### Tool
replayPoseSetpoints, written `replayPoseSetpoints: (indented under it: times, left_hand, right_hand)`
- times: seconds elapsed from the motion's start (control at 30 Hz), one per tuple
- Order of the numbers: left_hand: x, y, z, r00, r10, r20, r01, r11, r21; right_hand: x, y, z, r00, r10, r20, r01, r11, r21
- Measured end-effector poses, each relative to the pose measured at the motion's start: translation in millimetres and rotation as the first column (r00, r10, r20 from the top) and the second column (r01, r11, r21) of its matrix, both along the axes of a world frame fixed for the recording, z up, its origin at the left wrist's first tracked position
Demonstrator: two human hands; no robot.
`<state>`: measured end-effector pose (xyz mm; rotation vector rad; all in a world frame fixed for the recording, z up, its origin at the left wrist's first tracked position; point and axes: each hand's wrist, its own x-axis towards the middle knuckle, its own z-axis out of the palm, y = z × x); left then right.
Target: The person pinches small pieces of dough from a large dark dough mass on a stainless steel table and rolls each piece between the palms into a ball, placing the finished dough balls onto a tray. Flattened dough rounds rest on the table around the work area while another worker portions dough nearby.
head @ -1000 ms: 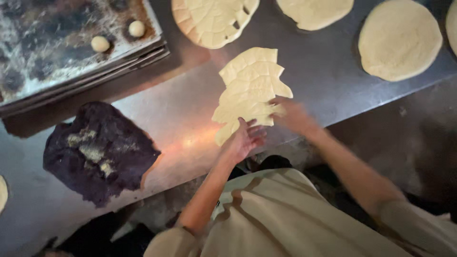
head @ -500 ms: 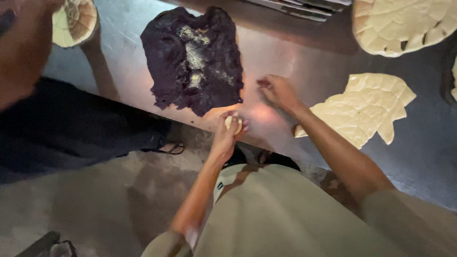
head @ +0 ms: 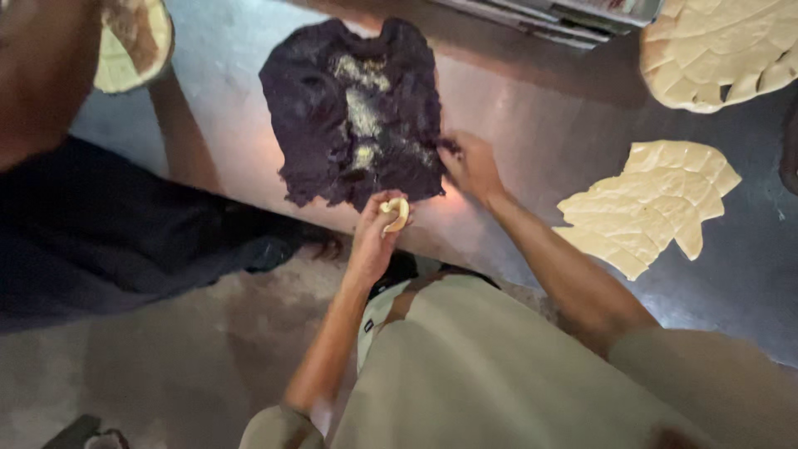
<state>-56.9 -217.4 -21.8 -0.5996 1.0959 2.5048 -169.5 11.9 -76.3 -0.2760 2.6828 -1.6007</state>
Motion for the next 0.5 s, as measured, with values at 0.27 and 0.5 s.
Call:
replayPoseSetpoints:
  times: [0.27, 0.5]
  left_hand:
    - [-13.6, -1.7, -5.7, 0.998, -0.058, -0.016, 0.057, 0.995, -0.088]
    - [5.4, 20.2, -31.4, 0.995, -0.055, 0.083, 0.087, 0.889, -0.450]
  right_hand:
    - [-22.0, -7.2, 5.4, 0.879, -0.313, 0.360, 0.305, 0.949, 0.081]
    - [-21.6, 7.3, 14.9, 0.941, -0.033, 0.336, 0.005, 0.996, 0.083]
